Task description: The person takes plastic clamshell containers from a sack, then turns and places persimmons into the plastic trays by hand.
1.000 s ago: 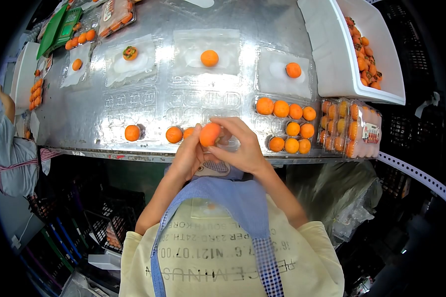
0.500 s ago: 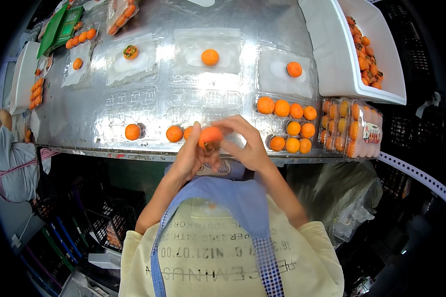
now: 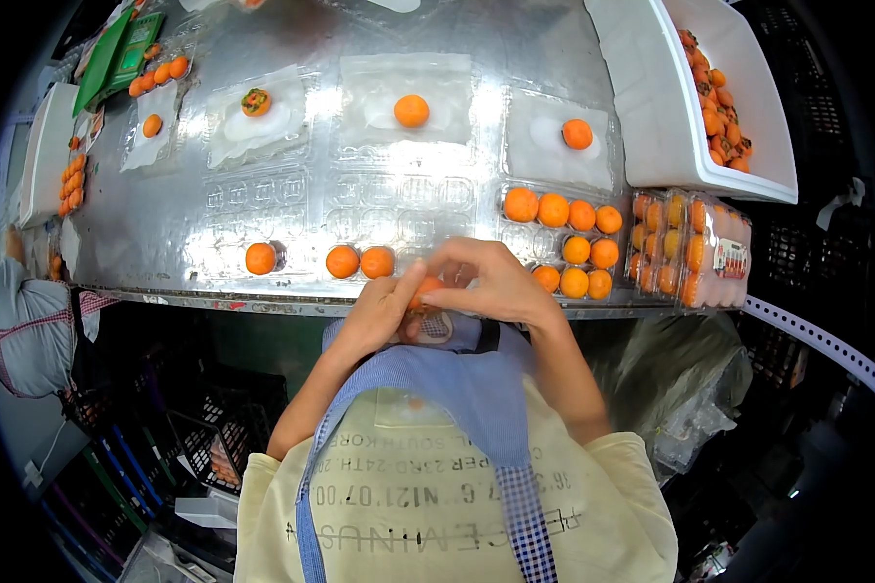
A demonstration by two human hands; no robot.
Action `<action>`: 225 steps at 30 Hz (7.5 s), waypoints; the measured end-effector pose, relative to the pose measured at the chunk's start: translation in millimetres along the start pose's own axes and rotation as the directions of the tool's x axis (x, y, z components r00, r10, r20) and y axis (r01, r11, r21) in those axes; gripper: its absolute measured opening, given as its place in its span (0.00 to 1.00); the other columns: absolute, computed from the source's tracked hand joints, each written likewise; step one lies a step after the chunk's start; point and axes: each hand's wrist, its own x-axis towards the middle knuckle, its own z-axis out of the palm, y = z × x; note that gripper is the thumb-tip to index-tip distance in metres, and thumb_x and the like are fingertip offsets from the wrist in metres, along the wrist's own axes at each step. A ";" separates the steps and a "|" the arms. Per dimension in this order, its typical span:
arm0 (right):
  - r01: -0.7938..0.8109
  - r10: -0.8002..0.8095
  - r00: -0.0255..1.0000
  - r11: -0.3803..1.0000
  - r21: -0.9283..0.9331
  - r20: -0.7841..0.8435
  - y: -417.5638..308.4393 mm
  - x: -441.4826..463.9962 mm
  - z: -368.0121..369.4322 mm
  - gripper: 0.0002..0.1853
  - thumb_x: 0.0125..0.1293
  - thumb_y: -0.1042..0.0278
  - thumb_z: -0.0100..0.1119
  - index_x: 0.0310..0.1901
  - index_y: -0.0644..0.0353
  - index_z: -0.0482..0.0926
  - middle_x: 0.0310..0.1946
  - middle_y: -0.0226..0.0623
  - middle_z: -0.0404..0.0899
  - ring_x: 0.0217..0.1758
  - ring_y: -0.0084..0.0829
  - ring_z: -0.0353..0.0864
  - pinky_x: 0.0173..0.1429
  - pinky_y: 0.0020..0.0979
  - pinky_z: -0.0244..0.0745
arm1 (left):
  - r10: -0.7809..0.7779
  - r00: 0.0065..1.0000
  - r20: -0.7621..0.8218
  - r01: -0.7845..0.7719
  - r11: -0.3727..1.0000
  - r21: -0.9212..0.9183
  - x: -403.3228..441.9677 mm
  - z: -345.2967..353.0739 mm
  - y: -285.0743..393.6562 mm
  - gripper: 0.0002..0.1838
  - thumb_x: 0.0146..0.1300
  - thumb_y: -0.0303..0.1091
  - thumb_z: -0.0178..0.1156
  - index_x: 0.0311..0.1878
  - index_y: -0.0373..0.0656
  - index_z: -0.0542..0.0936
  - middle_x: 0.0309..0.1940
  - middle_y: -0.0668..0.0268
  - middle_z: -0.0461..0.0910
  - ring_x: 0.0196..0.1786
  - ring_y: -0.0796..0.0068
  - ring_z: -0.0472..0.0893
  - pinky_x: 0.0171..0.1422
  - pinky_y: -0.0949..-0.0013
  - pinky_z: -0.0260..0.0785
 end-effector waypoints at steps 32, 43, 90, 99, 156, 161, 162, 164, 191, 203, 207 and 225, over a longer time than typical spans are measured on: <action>0.000 0.065 0.990 0.888 0.460 -0.126 41.5 -4.7 14.3 0.22 0.62 0.68 0.60 0.57 0.68 0.71 0.48 0.39 0.77 0.49 0.27 0.77 0.55 0.29 0.72 | 0.005 0.990 0.139 0.059 0.890 -0.452 7.0 8.9 8.1 0.35 0.68 0.65 0.30 0.44 0.41 0.72 0.21 0.66 0.73 0.20 0.78 0.75 0.20 0.77 0.66; 0.006 0.107 0.983 0.796 0.606 -0.151 50.0 0.8 26.1 0.22 0.65 0.57 0.57 0.52 0.67 0.74 0.40 0.34 0.78 0.38 0.22 0.75 0.44 0.24 0.71 | 0.021 0.999 -0.025 -0.026 0.975 -0.222 7.4 2.7 3.2 0.31 0.65 0.62 0.46 0.50 0.37 0.71 0.28 0.66 0.73 0.30 0.75 0.76 0.30 0.74 0.70; -0.061 0.085 0.996 0.759 0.648 -0.007 32.4 -10.5 19.2 0.23 0.66 0.58 0.57 0.56 0.68 0.73 0.35 0.29 0.76 0.35 0.18 0.73 0.41 0.22 0.70 | 0.528 0.849 0.001 -0.441 0.710 -0.549 24.9 -5.5 -15.9 0.38 0.47 0.17 0.67 0.62 0.43 0.63 0.61 0.52 0.69 0.60 0.66 0.73 0.65 0.65 0.65; 0.019 0.105 0.961 0.900 0.436 -0.258 39.5 -10.6 27.3 0.27 0.57 0.61 0.66 0.54 0.67 0.70 0.44 0.36 0.77 0.41 0.24 0.77 0.43 0.24 0.73 | 0.599 0.798 -0.063 -0.578 0.792 0.198 21.2 10.5 -1.3 0.41 0.46 0.19 0.68 0.65 0.45 0.63 0.62 0.62 0.68 0.57 0.71 0.73 0.60 0.67 0.66; -0.141 -0.272 0.881 0.631 -0.763 -0.388 58.1 -44.9 4.7 0.28 0.45 0.58 0.71 0.48 0.60 0.75 0.38 0.37 0.74 0.44 0.39 0.72 0.46 0.38 0.63 | 0.398 0.661 -0.636 -0.434 0.894 0.109 9.7 -103.2 -66.6 0.13 0.64 0.31 0.59 0.50 0.38 0.77 0.37 0.67 0.79 0.37 0.81 0.77 0.42 0.78 0.69; 0.228 -0.421 0.902 0.653 -0.722 -0.096 44.4 29.4 52.7 0.25 0.47 0.61 0.69 0.47 0.60 0.75 0.39 0.34 0.74 0.45 0.37 0.71 0.49 0.37 0.63 | 0.476 0.687 -0.549 -0.217 0.855 0.470 8.0 -78.9 -65.9 0.18 0.52 0.32 0.67 0.48 0.43 0.79 0.37 0.68 0.78 0.35 0.78 0.73 0.38 0.76 0.66; 0.250 -0.438 0.896 0.635 -0.731 -0.074 44.6 39.8 60.7 0.23 0.47 0.62 0.68 0.46 0.59 0.75 0.39 0.34 0.75 0.45 0.37 0.70 0.49 0.36 0.63 | 0.532 0.672 -0.515 -0.166 0.786 0.596 8.0 -76.8 -65.8 0.20 0.50 0.32 0.68 0.48 0.43 0.79 0.38 0.66 0.78 0.36 0.74 0.75 0.39 0.74 0.67; 0.295 -0.467 0.884 0.596 -0.747 -0.024 52.5 56.0 73.8 0.21 0.48 0.63 0.67 0.45 0.57 0.76 0.38 0.33 0.75 0.45 0.37 0.70 0.48 0.36 0.63 | 0.596 0.641 -0.483 -0.101 0.690 0.717 12.5 -74.9 -74.7 0.25 0.46 0.34 0.71 0.50 0.43 0.77 0.43 0.60 0.75 0.44 0.62 0.76 0.44 0.65 0.70; 0.268 -0.392 0.900 0.844 -0.464 -0.193 2.5 33.7 59.1 0.28 0.43 0.65 0.71 0.48 0.57 0.73 0.41 0.36 0.75 0.41 0.37 0.73 0.50 0.35 0.64 | 0.295 0.943 -0.153 -0.331 0.872 -0.360 -11.8 -52.7 -30.4 0.24 0.64 0.38 0.58 0.59 0.34 0.70 0.53 0.57 0.75 0.53 0.70 0.76 0.55 0.68 0.71; 0.162 -0.089 0.977 0.899 0.406 -0.192 -1.1 14.6 48.1 0.26 0.55 0.71 0.66 0.55 0.62 0.67 0.49 0.37 0.72 0.49 0.27 0.75 0.51 0.29 0.72 | 0.617 0.739 -0.272 -0.637 0.771 0.019 -32.4 -26.8 4.1 0.29 0.53 0.26 0.67 0.59 0.38 0.71 0.53 0.57 0.76 0.56 0.69 0.75 0.59 0.67 0.68; 0.072 -0.008 0.994 0.797 0.600 -0.108 -4.4 13.9 47.5 0.25 0.60 0.70 0.61 0.57 0.63 0.64 0.48 0.41 0.73 0.50 0.30 0.76 0.52 0.32 0.74 | 0.773 0.619 -0.135 -0.668 0.610 0.427 -26.8 -30.0 5.4 0.33 0.49 0.26 0.69 0.61 0.40 0.69 0.54 0.59 0.75 0.55 0.69 0.74 0.59 0.68 0.66; -0.027 0.081 0.898 0.991 0.131 -0.433 -4.4 44.9 -47.2 0.20 0.60 0.63 0.63 0.52 0.61 0.75 0.39 0.33 0.80 0.37 0.23 0.77 0.43 0.27 0.74 | 0.372 0.687 -0.624 -0.540 0.836 -0.095 -3.1 -82.5 -55.4 0.19 0.63 0.25 0.54 0.58 0.37 0.70 0.49 0.61 0.75 0.43 0.78 0.77 0.48 0.75 0.70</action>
